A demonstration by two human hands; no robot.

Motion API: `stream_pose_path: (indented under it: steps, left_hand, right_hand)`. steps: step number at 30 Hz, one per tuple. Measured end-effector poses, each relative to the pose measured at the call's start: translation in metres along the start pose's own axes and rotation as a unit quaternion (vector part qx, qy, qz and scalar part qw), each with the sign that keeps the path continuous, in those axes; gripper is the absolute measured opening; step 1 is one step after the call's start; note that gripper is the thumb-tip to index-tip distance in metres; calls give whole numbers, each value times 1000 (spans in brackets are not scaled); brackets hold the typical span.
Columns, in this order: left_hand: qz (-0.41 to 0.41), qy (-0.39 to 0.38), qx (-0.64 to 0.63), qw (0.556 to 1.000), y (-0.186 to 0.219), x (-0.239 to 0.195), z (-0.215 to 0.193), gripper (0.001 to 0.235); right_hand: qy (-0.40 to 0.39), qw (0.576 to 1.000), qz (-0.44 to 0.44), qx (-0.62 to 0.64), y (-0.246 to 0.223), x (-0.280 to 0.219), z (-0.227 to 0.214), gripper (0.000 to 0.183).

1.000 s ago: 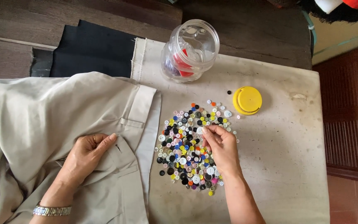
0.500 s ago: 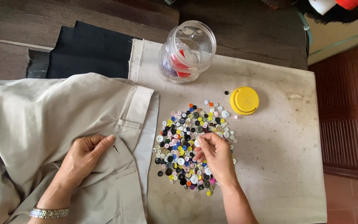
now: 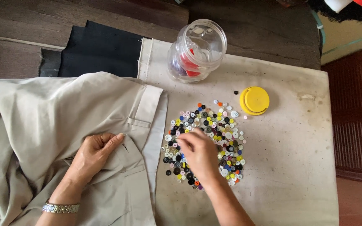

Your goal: The person aligns a beige button on the waistband of light-colored trousers and secures it by hand. They then gather a pile of assorted buttons from the table and place them into a clear plastic container.

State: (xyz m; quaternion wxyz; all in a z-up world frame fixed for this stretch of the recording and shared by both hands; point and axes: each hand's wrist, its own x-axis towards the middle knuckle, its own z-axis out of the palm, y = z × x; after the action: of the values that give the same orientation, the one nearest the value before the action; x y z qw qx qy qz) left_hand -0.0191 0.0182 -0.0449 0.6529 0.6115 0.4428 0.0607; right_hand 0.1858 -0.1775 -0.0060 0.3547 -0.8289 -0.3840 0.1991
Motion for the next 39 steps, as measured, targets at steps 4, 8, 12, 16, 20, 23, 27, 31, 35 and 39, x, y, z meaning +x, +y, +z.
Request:
stream_pose_path:
  steps: [4,8,12,16,20,23,27,31,35,39]
  left_hand:
    - [-1,1,3,1000,3,-1,-1,45]
    - [0,-10,4,1000,1,2,-3,46]
    - [2,-8,-5,1000,2,1,-2,46]
    - [4,-10,-4,1000,-1,2,-3,46]
    - [7,-8,-4,1000,1,-1,-1,45]
    - [7,-8,-5,1000,-6,4,-2,44]
    - [10,-6,-9,1000,-2,2,-3,44]
    - [12,-4,-19,1000,-4,2,-2,43]
    - [5,-6,-17,1000,0,1,-2,43]
    - [5,-9,-11,1000,5,0,-3,41]
  right_hand:
    - [-22,991,-97,-93,-19,8,16,11]
    - [-52,985,-61,-150,-18,12,23,12]
    - [-78,987,-24,-138,-21,14,18,11]
    - [-80,987,-22,-136,-20,13,18,9]
    - [-77,989,-4,-123,-20,11,14,12]
    - [-77,990,9,-121,-13,10,14,16]
    - [-78,989,9,-126,-8,9,12,16]
    - [-82,991,24,-107,-11,10,8,17]
    - [-73,996,50,-23,0,9,8,12]
    - [-25,982,105,153,-10,11,-2,9]
